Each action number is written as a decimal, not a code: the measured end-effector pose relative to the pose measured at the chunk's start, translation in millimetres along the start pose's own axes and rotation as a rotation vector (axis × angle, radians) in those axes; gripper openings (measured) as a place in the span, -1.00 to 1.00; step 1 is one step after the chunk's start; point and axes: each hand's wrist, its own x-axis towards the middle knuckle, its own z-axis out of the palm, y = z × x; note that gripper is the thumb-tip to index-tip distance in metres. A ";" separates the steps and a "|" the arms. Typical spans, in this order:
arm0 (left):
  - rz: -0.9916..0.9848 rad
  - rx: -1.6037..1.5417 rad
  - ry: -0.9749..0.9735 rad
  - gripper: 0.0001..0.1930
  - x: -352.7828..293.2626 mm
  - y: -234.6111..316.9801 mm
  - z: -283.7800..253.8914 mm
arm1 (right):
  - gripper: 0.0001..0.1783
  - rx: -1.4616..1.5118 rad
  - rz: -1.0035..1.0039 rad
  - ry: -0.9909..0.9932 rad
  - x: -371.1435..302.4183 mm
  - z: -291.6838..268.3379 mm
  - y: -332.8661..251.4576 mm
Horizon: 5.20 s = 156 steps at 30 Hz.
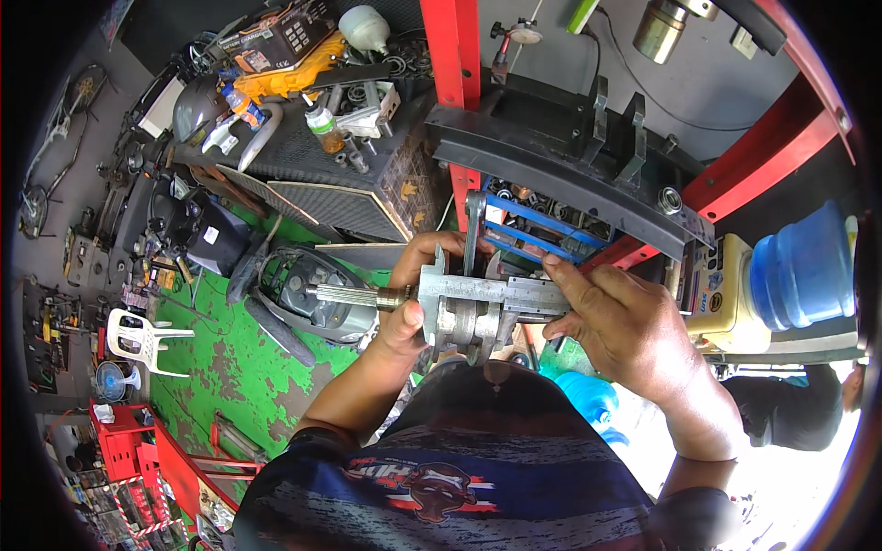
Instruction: The person uses a hydraulic press to fit a bearing onto a metal shaft. They repeatedly measure the assembly with a caliper, tap it with a hammer on a block, and re-press it to ensure proper seating. The process involves multiple cycles of pressing, measuring, and hammering.
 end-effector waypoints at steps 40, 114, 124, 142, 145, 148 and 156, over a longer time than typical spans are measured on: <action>-0.248 -0.258 0.168 -0.34 -6.4 -17.0 2.4 | -0.75 0.340 0.306 0.162 2.8 59.9 7.7; -0.412 -0.194 0.382 -0.23 8.5 -40.7 2.1 | -0.48 0.157 0.153 0.043 8.7 30.4 56.6; -0.281 -0.125 0.220 -0.12 9.9 -36.3 4.6 | -0.32 -0.111 0.003 0.101 -4.1 37.7 62.0; -0.183 -0.067 0.146 0.00 8.2 -35.4 10.8 | -0.26 -0.184 -0.073 0.156 -12.0 23.2 52.2; -0.151 -0.082 0.151 -0.02 9.6 -34.2 16.0 | -0.25 -0.163 -0.075 0.173 -11.7 22.4 50.0; -0.138 -0.084 0.148 -0.02 10.0 -33.6 17.9 | -0.26 -0.169 -0.082 0.177 -11.2 19.1 47.9; -0.130 -0.078 0.142 -0.02 9.4 -31.2 17.7 | -0.30 -0.206 -0.050 0.081 -12.4 11.1 42.8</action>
